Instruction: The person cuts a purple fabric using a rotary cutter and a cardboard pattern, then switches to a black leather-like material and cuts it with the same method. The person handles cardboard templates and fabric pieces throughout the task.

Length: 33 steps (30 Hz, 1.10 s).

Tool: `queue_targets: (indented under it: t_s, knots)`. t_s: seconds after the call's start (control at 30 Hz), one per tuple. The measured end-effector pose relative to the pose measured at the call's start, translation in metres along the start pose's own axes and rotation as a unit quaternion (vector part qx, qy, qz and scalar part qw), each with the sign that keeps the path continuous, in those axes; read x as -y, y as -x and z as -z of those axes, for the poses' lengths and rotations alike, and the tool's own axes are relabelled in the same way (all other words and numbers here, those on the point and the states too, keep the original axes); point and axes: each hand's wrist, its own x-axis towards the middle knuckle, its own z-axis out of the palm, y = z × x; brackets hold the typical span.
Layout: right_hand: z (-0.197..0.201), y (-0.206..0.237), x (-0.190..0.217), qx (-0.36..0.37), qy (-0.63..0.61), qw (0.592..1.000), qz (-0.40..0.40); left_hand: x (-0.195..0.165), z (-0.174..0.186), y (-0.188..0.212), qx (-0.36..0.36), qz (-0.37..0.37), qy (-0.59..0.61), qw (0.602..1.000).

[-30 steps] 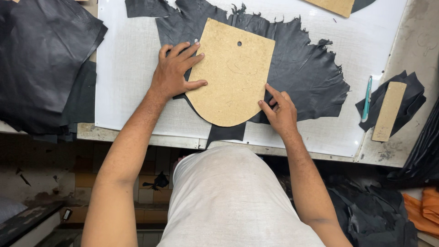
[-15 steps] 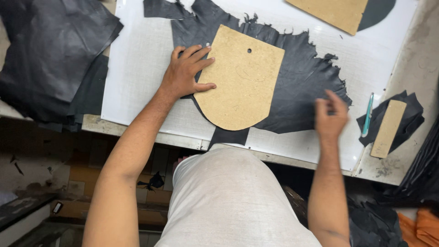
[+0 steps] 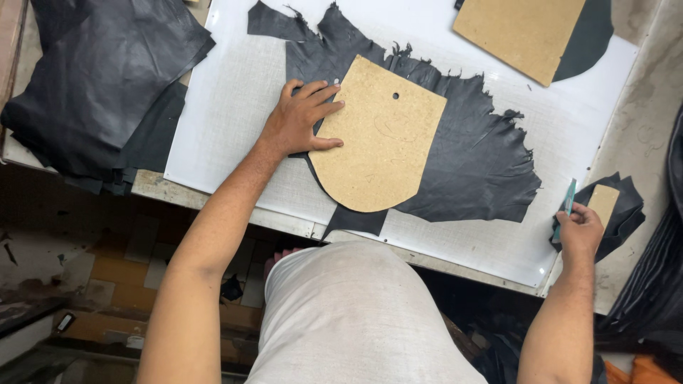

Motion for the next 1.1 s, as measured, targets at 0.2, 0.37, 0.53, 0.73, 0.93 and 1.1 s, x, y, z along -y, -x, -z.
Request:
queue_targets:
  t_s: [0.2,0.37,0.53,0.73,0.93,1.1]
  knots:
    - [0.009,0.001,-0.005,-0.169,0.125,0.976,0.051,-0.051,0.005,-0.003,0.016,0.032,-0.073,0.997]
    - [0.002,-0.011,0.042,-0.232,0.148,0.918,0.286,-0.124,-0.029,-0.011,0.024,0.05,-0.116,0.992]
    - [-0.102,-0.026,0.143,0.126,-0.069,0.967,0.209,-0.138,-0.061,-0.026,-0.003,0.144,-0.106,0.984]
    - [-0.249,-0.017,0.277,0.127,0.01,0.868,0.48,-0.129,-0.076,-0.028,-0.016,0.172,-0.068,0.983]
    - [-0.272,-0.027,0.32,0.221,0.204,0.914,0.273,-0.125,-0.073,-0.03,0.001,0.187,-0.043,0.981]
    - [-0.278,-0.046,0.31,0.233,0.107,0.906,0.337,-0.127,-0.06,-0.03,0.005,0.193,-0.047,0.98]
